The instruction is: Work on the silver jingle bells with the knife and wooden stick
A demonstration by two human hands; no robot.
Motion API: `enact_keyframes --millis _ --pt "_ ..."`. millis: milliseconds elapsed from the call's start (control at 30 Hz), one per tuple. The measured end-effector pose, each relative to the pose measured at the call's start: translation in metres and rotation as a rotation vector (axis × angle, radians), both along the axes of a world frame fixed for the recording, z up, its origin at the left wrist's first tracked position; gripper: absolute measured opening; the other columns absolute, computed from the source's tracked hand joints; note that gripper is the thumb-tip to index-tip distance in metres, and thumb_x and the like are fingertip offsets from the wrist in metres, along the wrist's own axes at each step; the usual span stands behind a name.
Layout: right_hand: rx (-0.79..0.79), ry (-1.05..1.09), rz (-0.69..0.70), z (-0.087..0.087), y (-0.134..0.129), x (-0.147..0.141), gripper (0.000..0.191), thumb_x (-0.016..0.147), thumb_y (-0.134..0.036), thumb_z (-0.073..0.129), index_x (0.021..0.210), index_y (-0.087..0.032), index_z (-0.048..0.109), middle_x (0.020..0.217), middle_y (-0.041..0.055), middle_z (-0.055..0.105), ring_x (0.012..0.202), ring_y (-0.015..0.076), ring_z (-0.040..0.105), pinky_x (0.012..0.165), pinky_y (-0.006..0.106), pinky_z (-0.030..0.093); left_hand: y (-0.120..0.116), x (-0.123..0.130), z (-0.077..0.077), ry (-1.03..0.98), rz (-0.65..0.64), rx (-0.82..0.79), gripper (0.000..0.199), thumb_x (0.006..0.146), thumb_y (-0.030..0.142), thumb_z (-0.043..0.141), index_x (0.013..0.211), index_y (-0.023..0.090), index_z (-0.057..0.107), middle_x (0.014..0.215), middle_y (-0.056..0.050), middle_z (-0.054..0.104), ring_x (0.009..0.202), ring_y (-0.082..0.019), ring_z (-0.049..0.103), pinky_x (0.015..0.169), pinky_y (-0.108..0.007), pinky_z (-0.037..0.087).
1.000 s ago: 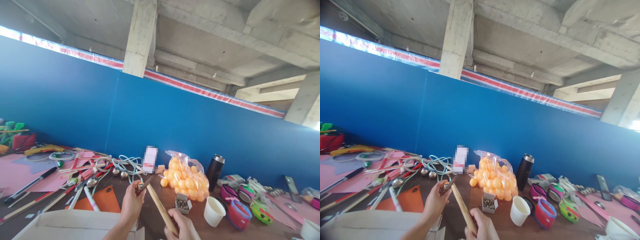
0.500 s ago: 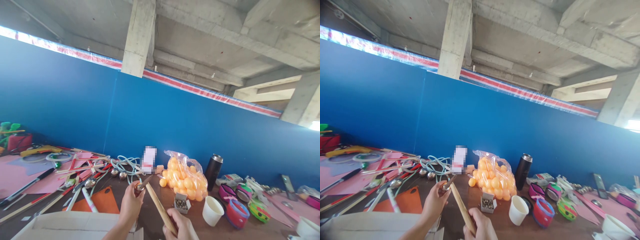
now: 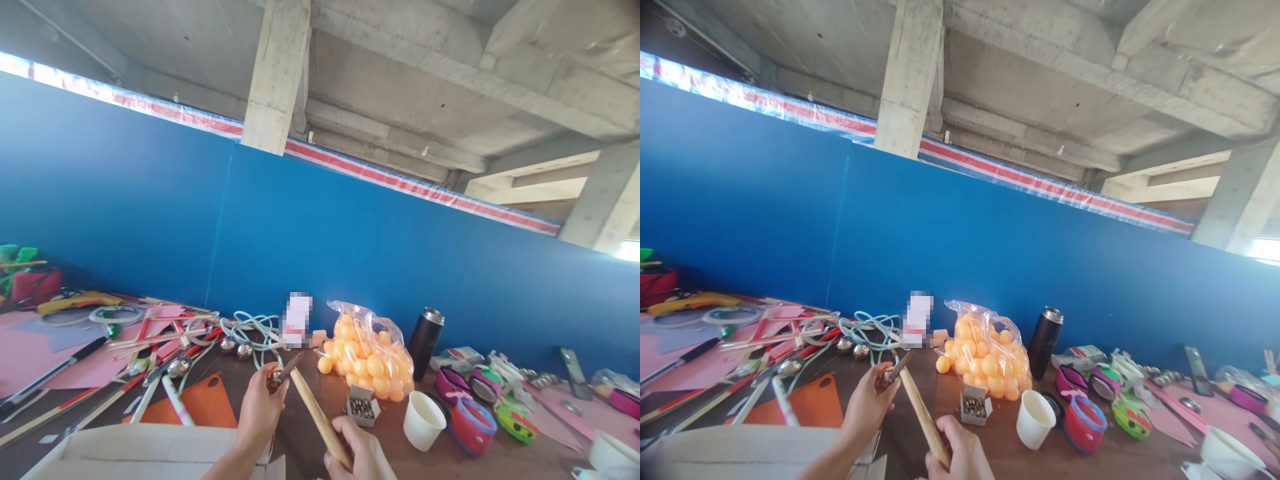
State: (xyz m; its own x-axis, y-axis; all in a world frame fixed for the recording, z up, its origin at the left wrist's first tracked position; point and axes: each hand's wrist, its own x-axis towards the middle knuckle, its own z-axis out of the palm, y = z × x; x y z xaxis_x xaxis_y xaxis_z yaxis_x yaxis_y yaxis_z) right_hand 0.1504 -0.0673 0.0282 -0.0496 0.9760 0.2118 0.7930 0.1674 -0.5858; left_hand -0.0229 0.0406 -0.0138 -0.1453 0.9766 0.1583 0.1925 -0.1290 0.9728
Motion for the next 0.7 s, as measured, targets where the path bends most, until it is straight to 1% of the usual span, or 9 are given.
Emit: enact_keyframes --millis 100,233,367,567,700 --pt "0.002 -0.001 -0.041 -0.002 0.002 0.003 0.018 0.062 -0.012 0.05 0.078 -0.019 0.056 0.061 -0.0041 0.055 0.057 0.0114 0.052 0.055 0.016 0.038 -0.002 -0.001 0.004 0.013 0.01 0.007 0.039 0.071 0.037 0.052 0.105 0.019 0.051 0.097 -0.007 0.061 0.074 -0.016 0.062 0.058 -0.024 0.048" --pt "-0.02 -0.065 -0.095 -0.014 0.007 0.011 0.018 0.062 -0.008 0.048 0.075 -0.019 0.054 0.062 -0.0032 0.057 0.059 0.0124 0.055 0.055 0.017 0.038 -0.007 -0.003 0.009 0.045 0.03 0.021 0.038 0.069 0.037 0.053 0.102 0.018 0.055 0.099 -0.008 0.063 0.08 -0.018 0.063 0.063 -0.026 0.048" --pt "-0.073 -0.129 -0.068 -0.023 0.01 0.017 0.017 0.062 -0.007 0.049 0.073 -0.02 0.052 0.062 -0.003 0.058 0.06 0.0131 0.056 0.052 0.016 0.036 -0.008 -0.003 0.01 0.062 0.025 0.039 0.039 0.068 0.037 0.053 0.102 0.018 0.056 0.097 -0.007 0.064 0.081 -0.019 0.062 0.065 -0.027 0.048" --pt "-0.087 -0.119 -0.044 -0.019 0.01 0.016 0.019 0.064 -0.007 0.049 0.078 -0.02 0.054 0.067 -0.0011 0.063 0.064 0.0146 0.059 0.055 0.017 0.038 -0.007 -0.002 0.009 0.087 0.022 0.064 0.038 0.067 0.038 0.053 0.1 0.019 0.057 0.098 -0.007 0.065 0.084 -0.02 0.062 0.065 -0.027 0.048" --pt "-0.109 -0.134 -0.056 -0.016 0.008 0.016 0.017 0.065 -0.009 0.049 0.077 -0.02 0.053 0.068 -0.0006 0.064 0.065 0.0153 0.06 0.055 0.017 0.038 -0.009 -0.002 0.01 0.101 0.012 0.07 0.039 0.068 0.038 0.053 0.102 0.019 0.057 0.099 -0.007 0.065 0.084 -0.02 0.062 0.065 -0.027 0.048"
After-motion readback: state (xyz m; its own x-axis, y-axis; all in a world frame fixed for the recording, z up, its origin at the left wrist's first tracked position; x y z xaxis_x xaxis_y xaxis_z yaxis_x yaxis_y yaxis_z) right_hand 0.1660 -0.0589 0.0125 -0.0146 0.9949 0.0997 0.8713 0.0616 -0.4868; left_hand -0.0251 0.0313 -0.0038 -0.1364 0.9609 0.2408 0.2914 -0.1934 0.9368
